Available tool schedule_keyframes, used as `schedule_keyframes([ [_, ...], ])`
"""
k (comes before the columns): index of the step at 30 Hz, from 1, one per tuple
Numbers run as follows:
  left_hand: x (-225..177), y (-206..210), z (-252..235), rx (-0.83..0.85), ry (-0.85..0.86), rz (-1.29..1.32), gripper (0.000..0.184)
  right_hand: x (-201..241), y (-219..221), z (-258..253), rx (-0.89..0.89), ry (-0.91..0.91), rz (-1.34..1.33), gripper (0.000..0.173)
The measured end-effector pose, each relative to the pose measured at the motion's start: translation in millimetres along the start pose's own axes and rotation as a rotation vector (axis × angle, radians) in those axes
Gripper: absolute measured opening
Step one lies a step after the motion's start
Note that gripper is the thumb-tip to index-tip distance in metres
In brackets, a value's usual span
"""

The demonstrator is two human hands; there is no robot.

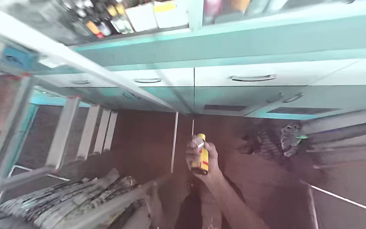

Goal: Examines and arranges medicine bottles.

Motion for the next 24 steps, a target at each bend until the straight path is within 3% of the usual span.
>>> schedule_keyframes([
  [1, -21, -22, 24, 0.097, -0.117, 0.009, 0.055, -19, 26, 1, -0.011, 0.011, 0.011, 0.027],
  [2, -47, -38, 43, 0.181, -0.115, 0.066, 0.060, -32, 49, -2, -0.003, 0.020, 0.046, 0.027],
  [5, -142, -90, 82, 0.306, 0.373, 0.238, 0.040, -85, 110, 6, -0.130, 0.001, 0.377, 0.030],
  [7, -211, -123, 79, 0.386, 0.718, 0.337, 0.042, -128, 147, 16, -0.267, -0.036, 0.695, 0.034],
  [9, -266, -150, 66, 0.468, 1.017, 0.307, 0.051, -166, 180, 19, -0.287, -0.072, 0.952, 0.034],
  [11, -293, -171, 62, 0.481, 1.182, 0.279, 0.045, -194, 206, 23, -0.288, -0.097, 1.141, 0.031],
  [13, -301, -188, 62, 0.456, 1.239, 0.289, 0.032, -207, 224, 26, -0.252, -0.084, 1.260, 0.030],
  [16, -298, -208, 60, 0.404, 1.250, 0.327, 0.026, -220, 244, 26, -0.160, 0.029, 1.387, 0.032],
  [18, -292, -214, 63, 0.348, 1.172, 0.496, 0.026, -227, 253, 27, -0.104, 0.107, 1.469, 0.039],
  [21, -287, -218, 65, 0.410, 0.853, 0.932, 0.035, -231, 257, 31, -0.121, 0.165, 1.396, 0.050],
  [24, -290, -224, 67, 0.474, 0.519, 1.248, 0.037, -231, 262, 35, -0.229, 0.132, 1.287, 0.050],
])
Point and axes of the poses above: each hand's wrist, its own z-axis away from the middle knuckle, its own y-axis out of the palm, x = y × z, the point moved 1 cm from there along -z, towards the middle knuckle, and after that the axes turned 13 degrees about y, right-handed, at the moved point
